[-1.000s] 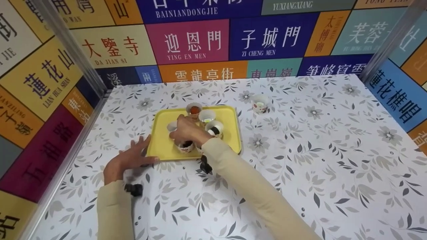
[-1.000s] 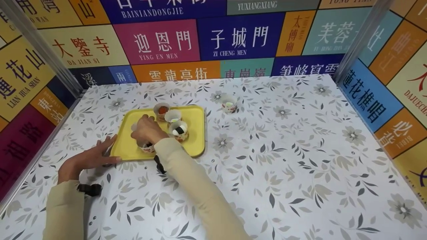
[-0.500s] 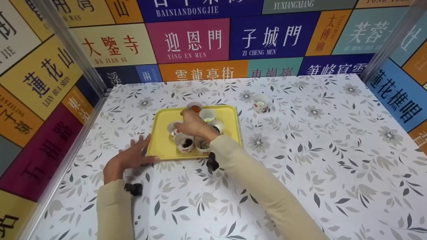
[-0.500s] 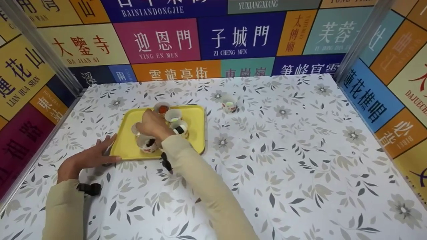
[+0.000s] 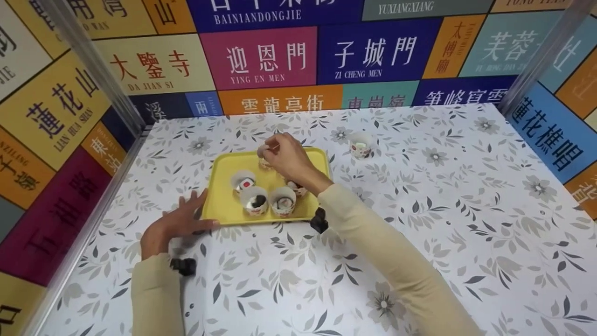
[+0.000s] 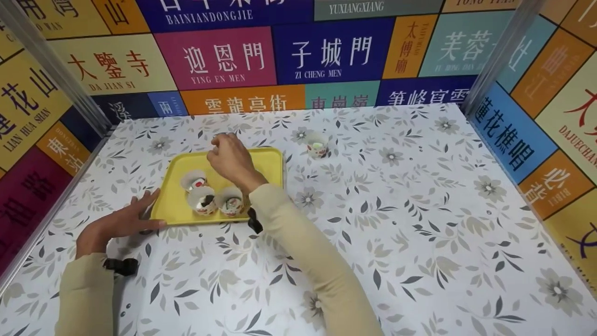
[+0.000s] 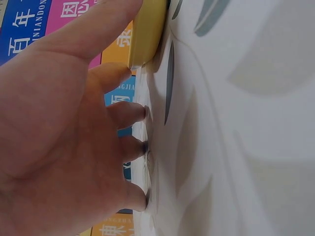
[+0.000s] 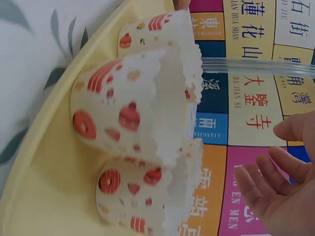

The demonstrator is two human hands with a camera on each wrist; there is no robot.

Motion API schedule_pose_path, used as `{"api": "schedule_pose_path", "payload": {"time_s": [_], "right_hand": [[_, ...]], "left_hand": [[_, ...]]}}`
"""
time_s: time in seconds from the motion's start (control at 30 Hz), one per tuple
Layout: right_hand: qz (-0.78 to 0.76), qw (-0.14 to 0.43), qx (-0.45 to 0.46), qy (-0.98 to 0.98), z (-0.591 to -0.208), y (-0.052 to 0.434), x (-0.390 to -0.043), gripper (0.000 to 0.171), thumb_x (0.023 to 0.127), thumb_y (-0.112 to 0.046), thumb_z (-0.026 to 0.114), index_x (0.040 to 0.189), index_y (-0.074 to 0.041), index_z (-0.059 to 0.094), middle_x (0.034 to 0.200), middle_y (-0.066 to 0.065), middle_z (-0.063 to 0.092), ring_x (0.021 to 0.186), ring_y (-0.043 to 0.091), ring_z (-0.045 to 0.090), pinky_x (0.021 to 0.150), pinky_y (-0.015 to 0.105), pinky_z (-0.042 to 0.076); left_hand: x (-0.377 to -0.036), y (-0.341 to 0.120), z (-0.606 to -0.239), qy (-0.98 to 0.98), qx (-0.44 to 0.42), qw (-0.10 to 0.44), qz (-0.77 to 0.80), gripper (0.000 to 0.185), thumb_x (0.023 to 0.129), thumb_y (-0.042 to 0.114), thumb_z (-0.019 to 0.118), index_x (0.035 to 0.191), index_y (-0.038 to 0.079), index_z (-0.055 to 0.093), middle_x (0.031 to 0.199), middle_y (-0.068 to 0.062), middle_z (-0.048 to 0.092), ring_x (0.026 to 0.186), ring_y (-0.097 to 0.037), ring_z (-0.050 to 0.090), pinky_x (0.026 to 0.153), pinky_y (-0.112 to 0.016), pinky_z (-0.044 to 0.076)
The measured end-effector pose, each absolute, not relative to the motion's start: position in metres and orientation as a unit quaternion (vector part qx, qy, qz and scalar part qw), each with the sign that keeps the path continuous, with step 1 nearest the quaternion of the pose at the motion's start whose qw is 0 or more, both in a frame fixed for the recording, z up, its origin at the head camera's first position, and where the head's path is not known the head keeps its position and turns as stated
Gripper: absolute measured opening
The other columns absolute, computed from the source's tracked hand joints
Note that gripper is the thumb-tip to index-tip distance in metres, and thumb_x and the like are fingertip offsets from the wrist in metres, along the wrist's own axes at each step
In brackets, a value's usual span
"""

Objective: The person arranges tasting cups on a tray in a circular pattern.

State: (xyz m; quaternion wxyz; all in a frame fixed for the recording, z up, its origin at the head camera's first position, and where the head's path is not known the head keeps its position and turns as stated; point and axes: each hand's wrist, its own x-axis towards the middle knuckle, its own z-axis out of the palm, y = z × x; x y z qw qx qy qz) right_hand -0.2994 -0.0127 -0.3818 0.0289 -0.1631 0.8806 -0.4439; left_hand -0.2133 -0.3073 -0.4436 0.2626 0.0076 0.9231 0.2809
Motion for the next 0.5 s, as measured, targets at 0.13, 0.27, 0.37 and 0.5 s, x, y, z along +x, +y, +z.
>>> {"api": "schedule_pose_path", "payload": {"time_s": [0.13, 0.27, 0.37, 0.5], "right_hand": [[-0.442, 0.024, -0.162, 0.882, -0.379, 0.001, -0.300, 0.034, 0.100, -0.025, 0.061, 0.130, -0.011, 0.060, 0.132, 0.005, 0.057, 0.124, 0.021, 0.056, 0.105, 0.037, 0.050], [-0.443, -0.010, -0.172, 0.880, -0.380, 0.017, -0.300, 0.033, 0.098, -0.025, 0.065, 0.128, -0.011, 0.062, 0.129, 0.007, 0.059, 0.123, 0.024, 0.056, 0.105, 0.038, 0.049], [-0.444, -0.048, -0.181, 0.876, -0.384, 0.029, -0.301, 0.033, 0.096, -0.023, 0.067, 0.125, -0.008, 0.064, 0.126, 0.009, 0.061, 0.120, 0.027, 0.057, 0.104, 0.039, 0.049], [-0.455, -0.095, -0.179, 0.867, -0.391, 0.046, -0.306, 0.031, 0.094, -0.018, 0.070, 0.123, -0.006, 0.065, 0.122, 0.011, 0.062, 0.118, 0.029, 0.058, 0.103, 0.040, 0.049]], "left_hand": [[-0.214, -0.308, -0.445, 0.921, -0.003, 0.268, 0.283, 0.110, 0.084, 0.066, 0.067, 0.160, 0.035, -0.005, 0.167, -0.010, -0.020, 0.150, -0.043, -0.026, 0.112, -0.074, -0.020], [-0.214, -0.308, -0.447, 0.923, -0.006, 0.268, 0.274, 0.110, 0.083, 0.069, 0.066, 0.160, 0.035, -0.005, 0.168, -0.010, -0.018, 0.151, -0.042, -0.025, 0.112, -0.074, -0.019], [-0.214, -0.307, -0.446, 0.925, -0.010, 0.267, 0.271, 0.111, 0.082, 0.070, 0.065, 0.160, 0.036, -0.005, 0.168, -0.009, -0.018, 0.151, -0.042, -0.025, 0.112, -0.073, -0.019], [-0.213, -0.307, -0.445, 0.924, -0.013, 0.267, 0.273, 0.111, 0.080, 0.072, 0.065, 0.160, 0.038, -0.005, 0.168, -0.008, -0.018, 0.151, -0.041, -0.025, 0.112, -0.074, -0.019]]}}
